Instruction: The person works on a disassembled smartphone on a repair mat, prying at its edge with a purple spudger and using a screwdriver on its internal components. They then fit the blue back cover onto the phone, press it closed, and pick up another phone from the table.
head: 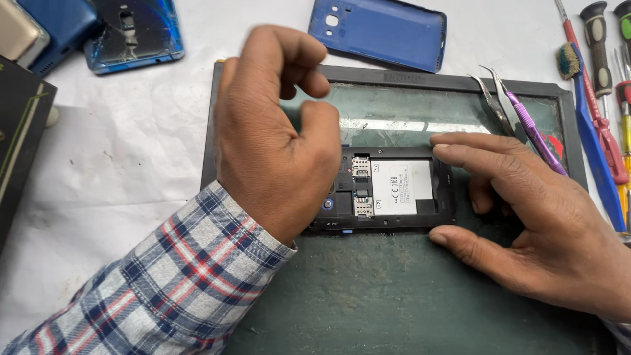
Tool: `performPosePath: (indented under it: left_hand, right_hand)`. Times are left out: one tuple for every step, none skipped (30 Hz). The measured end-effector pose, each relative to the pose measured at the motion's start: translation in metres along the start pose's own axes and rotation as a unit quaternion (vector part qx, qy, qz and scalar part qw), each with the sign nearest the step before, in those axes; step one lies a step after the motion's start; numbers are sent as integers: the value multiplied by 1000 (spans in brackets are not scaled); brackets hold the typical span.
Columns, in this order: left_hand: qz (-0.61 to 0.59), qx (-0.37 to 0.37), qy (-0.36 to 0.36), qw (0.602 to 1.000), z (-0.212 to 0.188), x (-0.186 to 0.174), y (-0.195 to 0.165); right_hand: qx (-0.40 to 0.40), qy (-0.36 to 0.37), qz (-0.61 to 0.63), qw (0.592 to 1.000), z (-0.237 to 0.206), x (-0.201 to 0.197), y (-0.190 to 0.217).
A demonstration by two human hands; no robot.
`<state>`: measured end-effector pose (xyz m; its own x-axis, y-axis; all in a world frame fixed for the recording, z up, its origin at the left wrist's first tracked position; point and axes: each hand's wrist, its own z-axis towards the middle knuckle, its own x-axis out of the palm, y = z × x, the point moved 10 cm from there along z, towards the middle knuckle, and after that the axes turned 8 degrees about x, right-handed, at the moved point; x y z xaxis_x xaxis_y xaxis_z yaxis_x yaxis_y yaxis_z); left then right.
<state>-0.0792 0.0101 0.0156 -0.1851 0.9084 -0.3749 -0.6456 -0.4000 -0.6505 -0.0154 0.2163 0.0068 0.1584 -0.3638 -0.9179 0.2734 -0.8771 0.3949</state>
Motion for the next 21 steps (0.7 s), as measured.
performPosePath:
  left_hand:
    - [-1, -5, 21, 1000, -1, 5, 2]
    - [-3, -10, 42, 999, -3, 10, 3]
    - [-5, -15, 63, 998, -3, 15, 4]
    - [-3, -7, 76, 997, -3, 17, 3]
    - [-1, 0, 89, 996, -2, 19, 1]
    - [1, 8, 101, 995, -2, 21, -1]
    - [4, 3, 110, 994, -1, 23, -1]
    - [7, -2, 119, 993, -1, 26, -1]
    - [12, -7, 128, 992, 0, 28, 0]
    - [16, -5, 130, 991, 0, 28, -1]
    - [20, -4, 133, 991, 1, 29, -1]
    - [23, -2, 136, 990, 1, 30, -1]
    - [26, 0, 138, 990, 2, 31, -1]
    - [29, 2, 141, 990, 2, 33, -1]
    - [33, 3, 143, 989, 3, 34, 1]
    - [44, 4, 148, 988, 3, 36, 2]
    - [55, 3, 153, 987, 4, 39, 4]
    - [66, 3, 158, 985, 3, 41, 5]
    - [69, 3, 154, 986, 4, 43, 6]
    - [73, 5, 148, 986, 4, 44, 6]
    - [77, 6, 143, 987, 4, 45, 7]
  right_hand:
    - [2, 2, 3, 1000, 0, 0, -1]
    - [5, 4, 5, 1000, 1, 0, -2]
    - [8, 5, 7, 1000, 0, 0, -4]
    - [13, 10, 21, 1000, 0, -1, -6]
    - [17, 16, 34, 999, 0, -1, -8]
    - [21, 21, 48, 998, -1, -2, -11]
    - [28, 23, 45, 998, -1, -4, -14]
    - [33, 26, 44, 998, -1, -6, -17]
    - [38, 29, 42, 998, -1, -7, -20]
    - [28, 26, 55, 998, -1, -9, -19]
    - [20, 23, 68, 997, -3, -11, -18]
    - [13, 20, 80, 997, -4, -12, -17]
    - [13, 18, 82, 996, -5, -13, -18]
    - [13, 16, 84, 996, -5, -13, -19]
    - [14, 15, 86, 996, -5, -13, -21]
    - [13, 15, 78, 997, -4, -12, -22]
    - [13, 16, 71, 997, -4, -11, -24]
    - [14, 17, 63, 998, -4, -10, -24]
    - [10, 17, 62, 998, -4, -9, -24]
    - [6, 16, 61, 998, -4, -9, -24]
    - [0, 14, 60, 998, -4, -9, -23]
